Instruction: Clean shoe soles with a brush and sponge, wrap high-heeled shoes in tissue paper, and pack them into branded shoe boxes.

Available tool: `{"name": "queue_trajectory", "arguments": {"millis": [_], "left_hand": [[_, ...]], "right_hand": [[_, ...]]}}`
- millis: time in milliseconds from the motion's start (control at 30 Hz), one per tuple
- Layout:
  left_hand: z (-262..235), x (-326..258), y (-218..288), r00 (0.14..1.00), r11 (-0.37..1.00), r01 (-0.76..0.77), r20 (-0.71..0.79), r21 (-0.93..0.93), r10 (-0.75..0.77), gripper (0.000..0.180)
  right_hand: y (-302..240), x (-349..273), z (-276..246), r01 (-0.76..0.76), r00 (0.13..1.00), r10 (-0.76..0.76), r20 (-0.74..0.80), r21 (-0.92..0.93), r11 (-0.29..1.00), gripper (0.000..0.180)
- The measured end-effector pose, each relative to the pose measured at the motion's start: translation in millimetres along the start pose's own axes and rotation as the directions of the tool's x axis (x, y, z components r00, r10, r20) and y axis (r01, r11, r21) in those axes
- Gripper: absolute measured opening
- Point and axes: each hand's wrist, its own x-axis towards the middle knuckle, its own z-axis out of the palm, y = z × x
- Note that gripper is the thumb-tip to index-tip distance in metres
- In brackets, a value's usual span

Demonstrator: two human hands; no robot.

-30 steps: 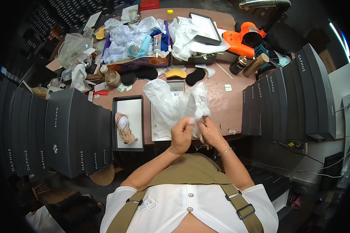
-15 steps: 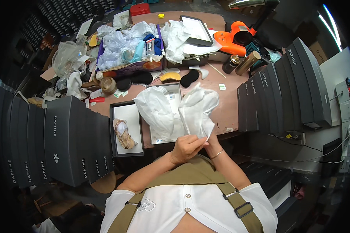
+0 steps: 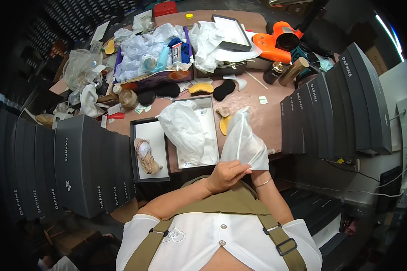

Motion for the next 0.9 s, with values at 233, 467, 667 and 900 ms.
{"name": "queue_trajectory", "arguments": {"millis": [233, 467, 667, 900], "left_hand": [[8.3, 5.9, -19.9, 0.908, 0.966, 0.196, 0.342, 0.167, -0.243, 0.065], [-45.4, -89.1, -121.9, 0.769, 0.471, 0.604, -0.314, 0.643, -0.557, 0.059], [-91.6, -33.5, -57.7, 0.741, 0.709, 0.641, -0.477, 0.294, -0.472, 0.034], [-110.3, -109.3, 47.7, 0.763, 0.622, 0.644, -0.315, 0.445, -0.565, 0.031]], "right_hand": [[66.4, 65.8, -86.2, 0.169, 0.955, -0.232, -0.183, -0.304, 0.937, 0.04], [111.7, 54.7, -137.9, 0.086, 0.996, -0.029, 0.081, -0.92, 0.383, 0.035], [-15.3, -10.7, -13.3, 0.341, 0.94, -0.21, 0.27, -0.797, 0.498, 0.043], [24.2, 4.8, 92.4, 0.273, 0.888, 0.08, 0.453, -0.659, 0.701, 0.029]]}}
